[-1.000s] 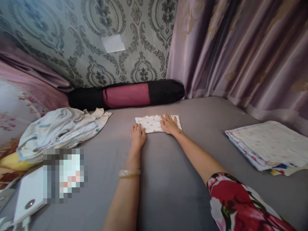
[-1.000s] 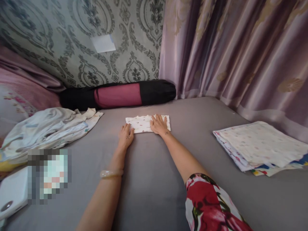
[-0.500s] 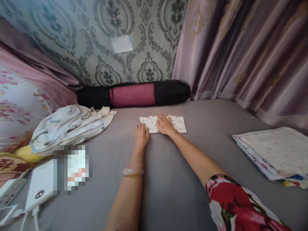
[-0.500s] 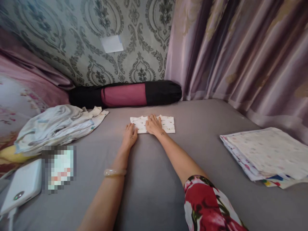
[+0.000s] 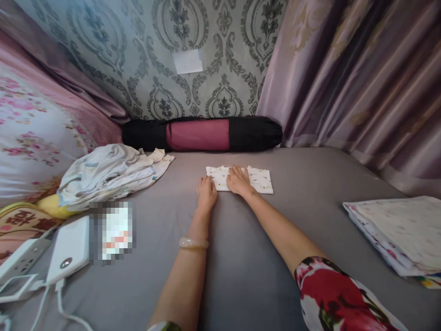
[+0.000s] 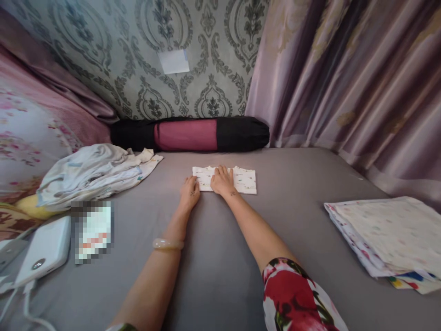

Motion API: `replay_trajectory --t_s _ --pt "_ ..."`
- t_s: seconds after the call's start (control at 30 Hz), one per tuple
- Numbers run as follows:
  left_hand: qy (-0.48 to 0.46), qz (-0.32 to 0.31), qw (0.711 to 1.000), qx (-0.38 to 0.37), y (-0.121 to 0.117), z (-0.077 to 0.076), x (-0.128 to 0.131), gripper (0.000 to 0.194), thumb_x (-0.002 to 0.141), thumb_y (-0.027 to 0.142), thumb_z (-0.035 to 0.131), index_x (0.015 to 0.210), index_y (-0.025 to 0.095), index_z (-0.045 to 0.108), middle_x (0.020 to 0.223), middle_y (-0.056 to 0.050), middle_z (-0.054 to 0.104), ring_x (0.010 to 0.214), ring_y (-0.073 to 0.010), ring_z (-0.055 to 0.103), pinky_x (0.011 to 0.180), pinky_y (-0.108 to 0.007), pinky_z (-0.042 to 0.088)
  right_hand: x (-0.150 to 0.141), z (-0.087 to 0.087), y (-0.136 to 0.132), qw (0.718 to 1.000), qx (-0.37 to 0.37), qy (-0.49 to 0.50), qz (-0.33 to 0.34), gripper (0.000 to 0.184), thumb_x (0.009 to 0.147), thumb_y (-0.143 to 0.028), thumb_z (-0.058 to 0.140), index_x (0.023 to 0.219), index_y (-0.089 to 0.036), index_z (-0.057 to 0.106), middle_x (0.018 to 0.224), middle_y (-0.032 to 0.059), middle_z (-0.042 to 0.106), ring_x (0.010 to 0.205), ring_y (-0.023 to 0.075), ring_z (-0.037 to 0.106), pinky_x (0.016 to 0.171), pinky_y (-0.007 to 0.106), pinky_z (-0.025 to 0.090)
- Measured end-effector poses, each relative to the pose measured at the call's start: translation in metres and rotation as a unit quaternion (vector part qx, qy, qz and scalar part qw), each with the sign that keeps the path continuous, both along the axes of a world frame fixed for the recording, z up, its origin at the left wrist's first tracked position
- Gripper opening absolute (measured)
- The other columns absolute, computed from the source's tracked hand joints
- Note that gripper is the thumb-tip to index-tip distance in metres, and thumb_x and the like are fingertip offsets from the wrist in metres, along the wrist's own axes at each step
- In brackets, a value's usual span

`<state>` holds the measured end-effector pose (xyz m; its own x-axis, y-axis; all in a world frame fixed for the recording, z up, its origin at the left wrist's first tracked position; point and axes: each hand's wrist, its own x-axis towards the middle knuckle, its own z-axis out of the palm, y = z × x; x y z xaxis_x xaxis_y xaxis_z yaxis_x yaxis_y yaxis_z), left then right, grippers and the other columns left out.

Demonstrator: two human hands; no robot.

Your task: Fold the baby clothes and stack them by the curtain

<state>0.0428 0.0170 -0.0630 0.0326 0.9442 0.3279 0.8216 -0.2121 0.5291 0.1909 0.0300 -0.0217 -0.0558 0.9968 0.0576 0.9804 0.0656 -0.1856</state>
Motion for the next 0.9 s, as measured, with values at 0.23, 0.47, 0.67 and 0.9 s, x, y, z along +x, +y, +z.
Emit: replay_trajectory --t_s 0.23,0.47,0.67,0.9 --pt "0.017 0.008 1.000 -0.014 -0.004 0.007 -0.002 0.041 0.093 0.020 0.034 0.127 0.016 0.056 0.136 -0.014 0.055 0.129 -0.0252 0.047 0.111 -0.048 0.032 -0.022 -0.011 -0.003 0.999 0.031 0.007 0.030 0.057 0.096 -0.031 0.023 0.146 -0.008 0.036 0.154 0.0115 0.032 0.143 0.0250 0.024 0.116 0.050 0.010" --pt "0.037 0.037 0.997 -0.051 -0.007 0.017 -0.002 0.041 0.092 0.018 0.035 0.126 0.018 0.058 0.139 -0.012 0.054 0.134 -0.0281 0.041 0.112 -0.050 0.029 -0.020 -0.013 -0.002 0.999 0.026 0.001 0.031 0.057 0.096 -0.031 0.024 0.146 -0.008 0.036 0.154 0.0127 0.032 0.142 0.0263 0.025 0.115 0.052 0.012" --pt "0.043 0.058 0.996 -0.054 -0.007 0.023 -0.011 0.042 0.090 0.015 0.037 0.125 0.017 0.060 0.141 -0.011 0.052 0.138 -0.0306 0.035 0.112 -0.051 0.029 -0.039 -0.005 0.002 0.998 0.045 0.005 0.048 0.056 0.097 -0.032 0.024 0.145 -0.007 0.038 0.153 0.0137 0.034 0.142 0.0262 0.024 0.116 0.050 0.009" --pt "0.020 0.104 0.992 -0.061 -0.004 0.022 -0.024 0.048 0.083 0.007 0.042 0.127 0.018 0.058 0.140 -0.011 0.053 0.138 -0.0306 0.035 0.111 -0.052 0.029 -0.054 -0.014 0.005 0.998 0.024 0.014 0.054 0.058 0.097 -0.033 0.023 0.147 -0.006 0.034 0.155 0.0128 0.030 0.144 0.0251 0.021 0.116 0.045 0.013"
